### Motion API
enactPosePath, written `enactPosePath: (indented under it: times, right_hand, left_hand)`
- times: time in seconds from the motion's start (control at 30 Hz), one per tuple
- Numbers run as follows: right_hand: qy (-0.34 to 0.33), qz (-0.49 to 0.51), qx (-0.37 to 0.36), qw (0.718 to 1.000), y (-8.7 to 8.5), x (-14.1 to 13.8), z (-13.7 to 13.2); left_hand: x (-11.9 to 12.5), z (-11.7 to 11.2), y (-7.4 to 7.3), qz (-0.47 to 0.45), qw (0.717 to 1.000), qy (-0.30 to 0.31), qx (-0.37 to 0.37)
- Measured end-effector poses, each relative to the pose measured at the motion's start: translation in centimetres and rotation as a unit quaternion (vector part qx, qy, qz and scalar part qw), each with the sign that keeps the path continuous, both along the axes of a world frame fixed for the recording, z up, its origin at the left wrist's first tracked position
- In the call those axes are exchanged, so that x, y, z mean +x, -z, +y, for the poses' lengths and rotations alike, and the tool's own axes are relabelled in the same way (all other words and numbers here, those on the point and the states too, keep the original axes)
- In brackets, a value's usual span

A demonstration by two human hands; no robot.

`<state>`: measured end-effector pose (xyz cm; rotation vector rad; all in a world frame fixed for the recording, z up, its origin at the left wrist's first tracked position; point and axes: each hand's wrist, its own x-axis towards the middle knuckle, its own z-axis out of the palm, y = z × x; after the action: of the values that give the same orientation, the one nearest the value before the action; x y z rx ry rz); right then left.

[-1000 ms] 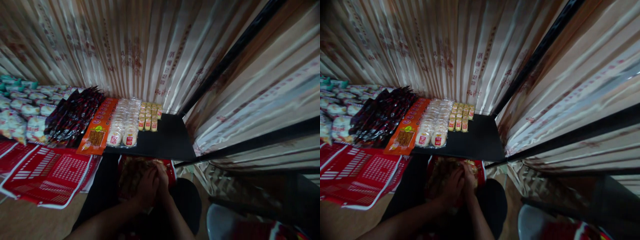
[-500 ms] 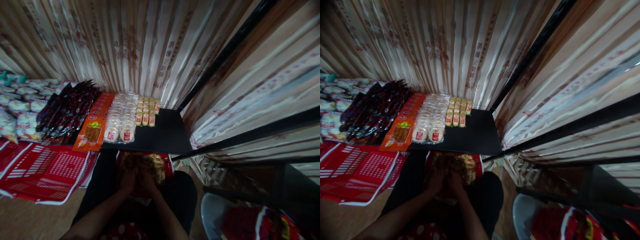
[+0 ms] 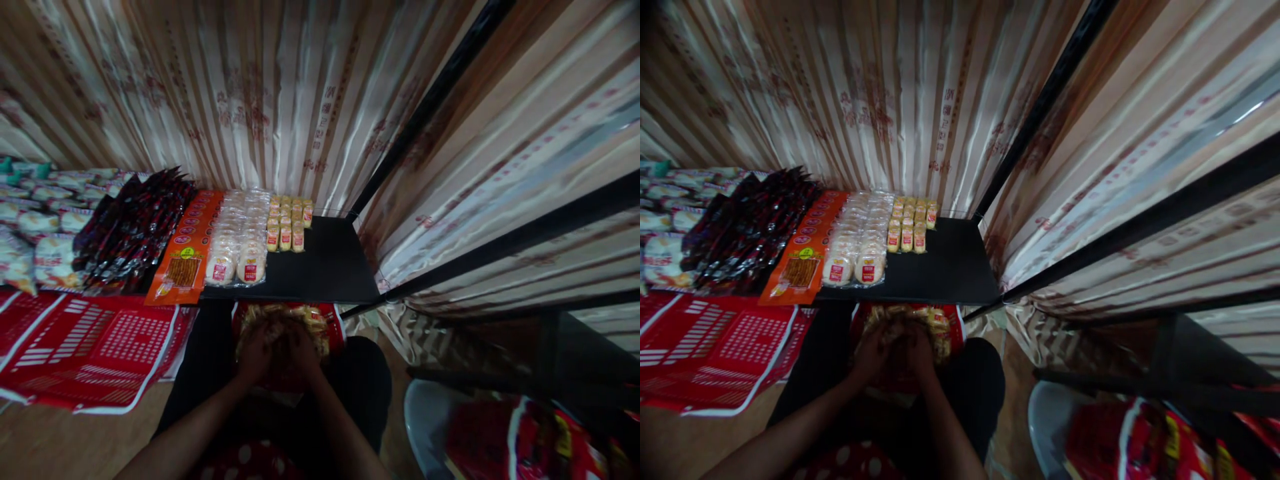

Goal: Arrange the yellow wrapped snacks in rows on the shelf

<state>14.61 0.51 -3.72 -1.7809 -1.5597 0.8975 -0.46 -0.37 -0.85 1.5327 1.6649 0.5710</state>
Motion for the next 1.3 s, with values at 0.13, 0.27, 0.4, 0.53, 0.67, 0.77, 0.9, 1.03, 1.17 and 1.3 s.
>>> enactPosePath:
  times: [0.13,0.27,0.4,0.53,0.67,0.77,0.9,1.03,1.17,1.3]
  right_hand:
    - [-0.025,0.044,0.044,0.998,-1.9,0.4,0.3]
    - [-0.098,0.067,0.064,0.991,-4.6,0.7,0.4]
    - [-0.139,0.077,0.057,0.986,-7.0,1.2,0.5]
    - [-0.164,0.102,0.017,0.981,-9.3,1.8,0.6]
    - [-0.196,0.135,-0.003,0.971,-11.2,2.3,0.6]
    - [-0.208,0.186,-0.026,0.96,-12.0,2.5,0.7]
    - [-0.189,0.196,-0.052,0.961,-12.4,2.6,1.1]
    - [-0.186,0.177,-0.026,0.966,-12.3,2.8,1.4]
    - [-0.167,0.197,-0.031,0.966,-11.8,3.0,1.6]
    - [-0.138,0.231,-0.026,0.963,-11.4,3.1,1.5]
  left_hand:
    - [0.4,-0.3,-1.6,-0.09,0.995,-0.03,-0.009]
    - [-0.1,-0.3,-2.3,-0.149,0.988,-0.047,-0.012]
    - [-1.1,0.0,-3.4,-0.191,0.981,-0.04,-0.016]
    - [-1.6,0.3,-4.9,-0.266,0.96,-0.059,-0.059]
    - [-1.2,0.5,-5.8,-0.405,0.898,-0.101,-0.144]
    - [-0.9,0.6,-6.3,-0.479,0.846,-0.132,-0.196]
    - [-0.7,0.5,-7.4,-0.515,0.816,-0.141,-0.222]
    - [-0.4,0.5,-8.1,-0.52,0.811,-0.13,-0.234]
    - [-0.1,0.8,-8.7,-0.501,0.817,-0.133,-0.253]
    - [0.0,1.5,-9.9,-0.485,0.837,-0.128,-0.22]
